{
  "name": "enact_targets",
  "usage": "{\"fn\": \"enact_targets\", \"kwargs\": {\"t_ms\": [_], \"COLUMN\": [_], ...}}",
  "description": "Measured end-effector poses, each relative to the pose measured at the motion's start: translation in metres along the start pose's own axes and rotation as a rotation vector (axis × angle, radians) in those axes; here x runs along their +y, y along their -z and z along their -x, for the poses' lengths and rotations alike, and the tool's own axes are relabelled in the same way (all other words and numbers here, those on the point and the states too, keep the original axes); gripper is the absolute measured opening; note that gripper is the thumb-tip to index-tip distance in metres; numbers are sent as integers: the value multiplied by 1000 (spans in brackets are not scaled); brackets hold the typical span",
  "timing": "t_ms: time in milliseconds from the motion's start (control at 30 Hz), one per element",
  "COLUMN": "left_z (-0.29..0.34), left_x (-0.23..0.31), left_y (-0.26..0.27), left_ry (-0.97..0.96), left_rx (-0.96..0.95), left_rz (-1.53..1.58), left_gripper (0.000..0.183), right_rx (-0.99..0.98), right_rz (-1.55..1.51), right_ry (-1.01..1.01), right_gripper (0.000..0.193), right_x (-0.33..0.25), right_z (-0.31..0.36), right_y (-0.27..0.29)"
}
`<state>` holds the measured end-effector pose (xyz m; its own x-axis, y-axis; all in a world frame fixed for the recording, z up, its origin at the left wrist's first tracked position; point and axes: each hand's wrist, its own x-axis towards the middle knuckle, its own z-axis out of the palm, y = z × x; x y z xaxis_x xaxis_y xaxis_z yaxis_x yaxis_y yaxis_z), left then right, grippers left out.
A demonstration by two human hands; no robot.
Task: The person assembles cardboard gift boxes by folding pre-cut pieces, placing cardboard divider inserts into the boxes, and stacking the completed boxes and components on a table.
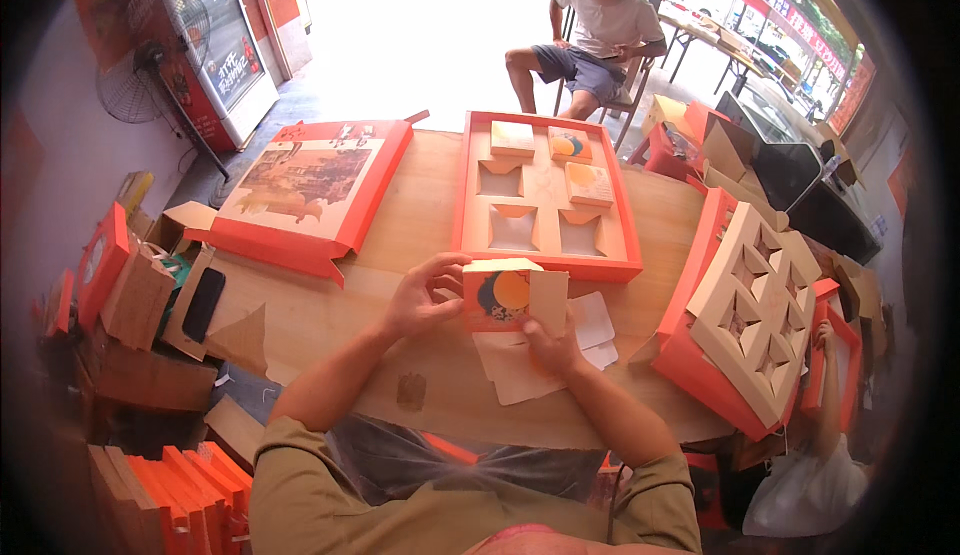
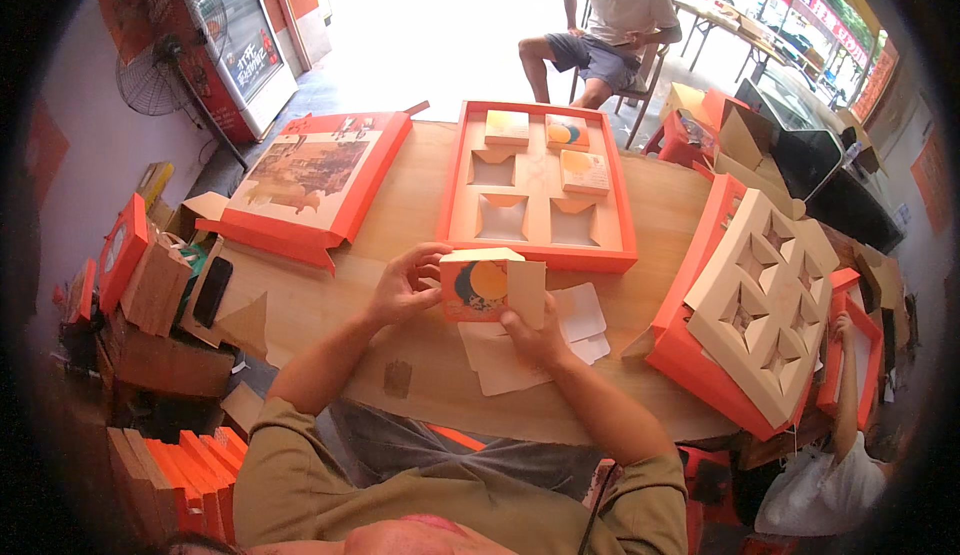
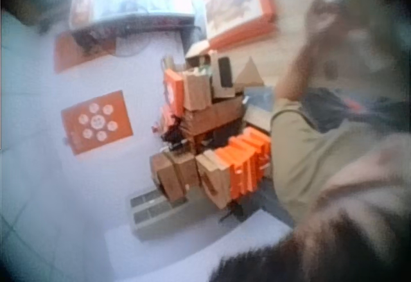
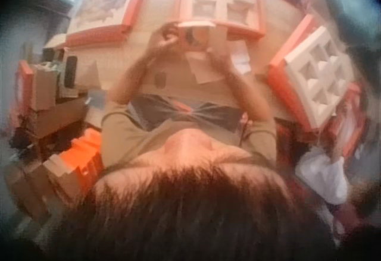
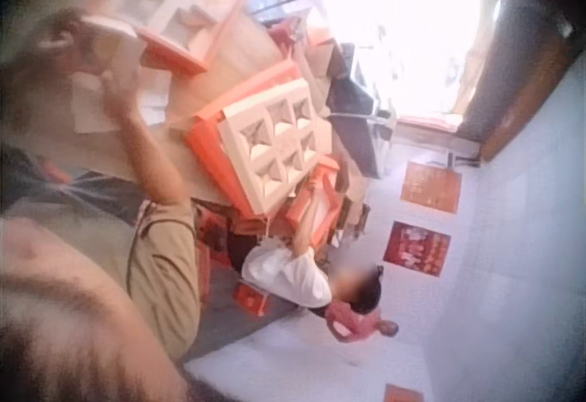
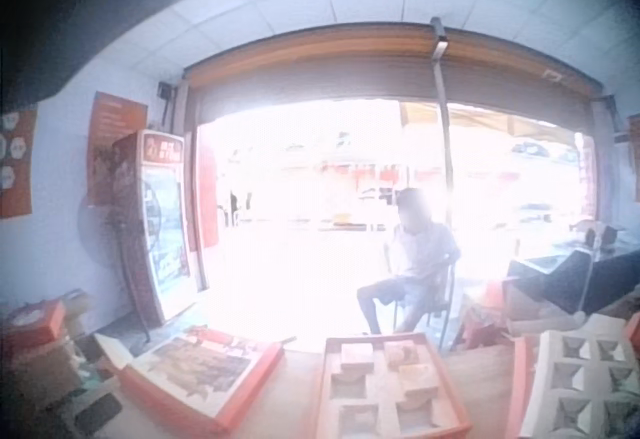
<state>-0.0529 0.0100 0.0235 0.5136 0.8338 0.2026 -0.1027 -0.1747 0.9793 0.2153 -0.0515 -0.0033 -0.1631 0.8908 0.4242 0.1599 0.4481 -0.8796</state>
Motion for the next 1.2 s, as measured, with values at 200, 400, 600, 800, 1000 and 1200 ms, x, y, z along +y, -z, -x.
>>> {"fn": "enact_targets", "kwargs": {"t_ms": [200, 400, 600, 800, 1000, 1200], "left_z": [2, 6, -2, -3, -6, -3], "left_x": [-5, -19, -7, -4, 15, 17], "left_y": [-10, 2, -9, 3, -5, -5], "left_ry": [-40, 46, -28, -83, -273, -248], "left_rx": [53, 203, 255, 171, 159, 203], "left_rz": [73, -173, -29, -130, -526, -553], "left_gripper": [56, 49, 45, 42, 35, 18], "right_rx": [40, 196, 83, 111, -1, 21], "right_rz": [-279, -434, -324, -243, -71, -11], "right_ry": [-175, -321, -324, -120, -88, 31], "right_gripper": [29, 22, 26, 28, 31, 28], "right_x": [-22, -33, 3, -8, -12, -33], "right_z": [-9, -8, 3, 2, 4, -6], "right_y": [-11, -18, -9, -10, -5, -6]}}
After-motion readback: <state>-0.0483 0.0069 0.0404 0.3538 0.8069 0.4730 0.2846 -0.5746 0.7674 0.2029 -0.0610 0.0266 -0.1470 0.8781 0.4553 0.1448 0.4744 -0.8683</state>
